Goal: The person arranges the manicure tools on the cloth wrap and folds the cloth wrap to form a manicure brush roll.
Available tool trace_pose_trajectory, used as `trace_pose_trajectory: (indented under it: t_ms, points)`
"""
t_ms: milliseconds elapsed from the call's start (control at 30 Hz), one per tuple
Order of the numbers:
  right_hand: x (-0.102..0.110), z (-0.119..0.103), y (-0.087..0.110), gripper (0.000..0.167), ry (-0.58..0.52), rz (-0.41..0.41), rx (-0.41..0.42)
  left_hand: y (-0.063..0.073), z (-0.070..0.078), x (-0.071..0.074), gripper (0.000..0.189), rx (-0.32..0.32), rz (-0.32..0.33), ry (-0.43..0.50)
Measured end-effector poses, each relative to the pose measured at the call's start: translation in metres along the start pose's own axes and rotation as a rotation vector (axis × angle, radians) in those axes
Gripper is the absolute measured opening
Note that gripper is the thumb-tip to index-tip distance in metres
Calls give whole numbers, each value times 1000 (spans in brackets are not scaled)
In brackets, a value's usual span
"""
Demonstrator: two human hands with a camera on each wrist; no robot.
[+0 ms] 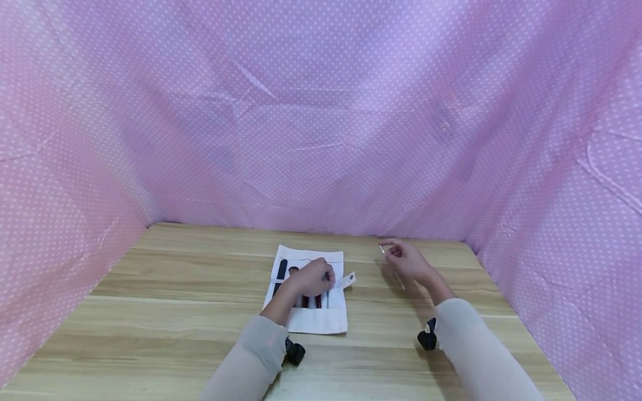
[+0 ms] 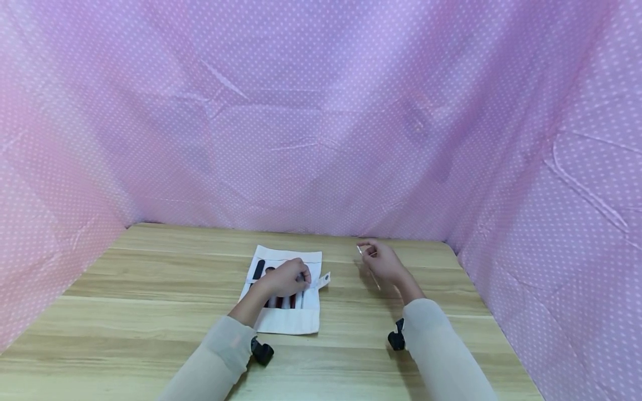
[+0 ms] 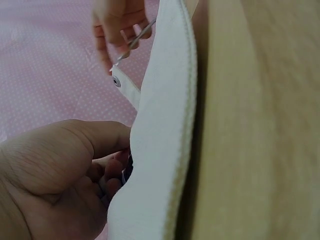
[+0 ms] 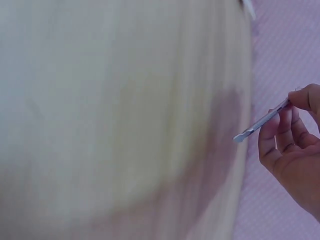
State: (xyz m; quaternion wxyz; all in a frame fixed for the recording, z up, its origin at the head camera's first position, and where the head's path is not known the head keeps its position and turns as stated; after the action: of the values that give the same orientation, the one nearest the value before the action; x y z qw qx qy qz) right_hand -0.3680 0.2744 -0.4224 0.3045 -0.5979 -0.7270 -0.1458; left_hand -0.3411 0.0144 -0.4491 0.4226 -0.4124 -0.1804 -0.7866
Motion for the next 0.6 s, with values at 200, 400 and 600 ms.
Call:
trace_pose_trajectory:
  t_ms: [200, 400, 600]
  points:
    - [-9, -25, -13, 41, -100, 24, 44, -2, -1, -1, 11, -7, -11, -10]
    - [-22, -54, -25, 42, -176, 40, 50, -4, -2, -1, 11, -18, -18, -26]
    - [-34, -75, -37, 45, -255, 96, 45, -8, -6, -3, 15, -13, -28, -50]
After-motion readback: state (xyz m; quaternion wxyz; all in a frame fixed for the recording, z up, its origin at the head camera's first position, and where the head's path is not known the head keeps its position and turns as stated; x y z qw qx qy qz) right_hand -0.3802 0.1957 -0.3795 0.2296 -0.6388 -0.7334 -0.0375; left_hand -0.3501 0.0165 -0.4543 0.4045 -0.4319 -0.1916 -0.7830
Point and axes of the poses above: each hand's wrist, its own y-axis away from the middle knuckle, its own x-axis out of the back of the hand, z = x × y, the point moved 5 cm from there along -y, towards the middle knuckle, and after that the axes turned 3 degrees about z, right-handed, at the moved point
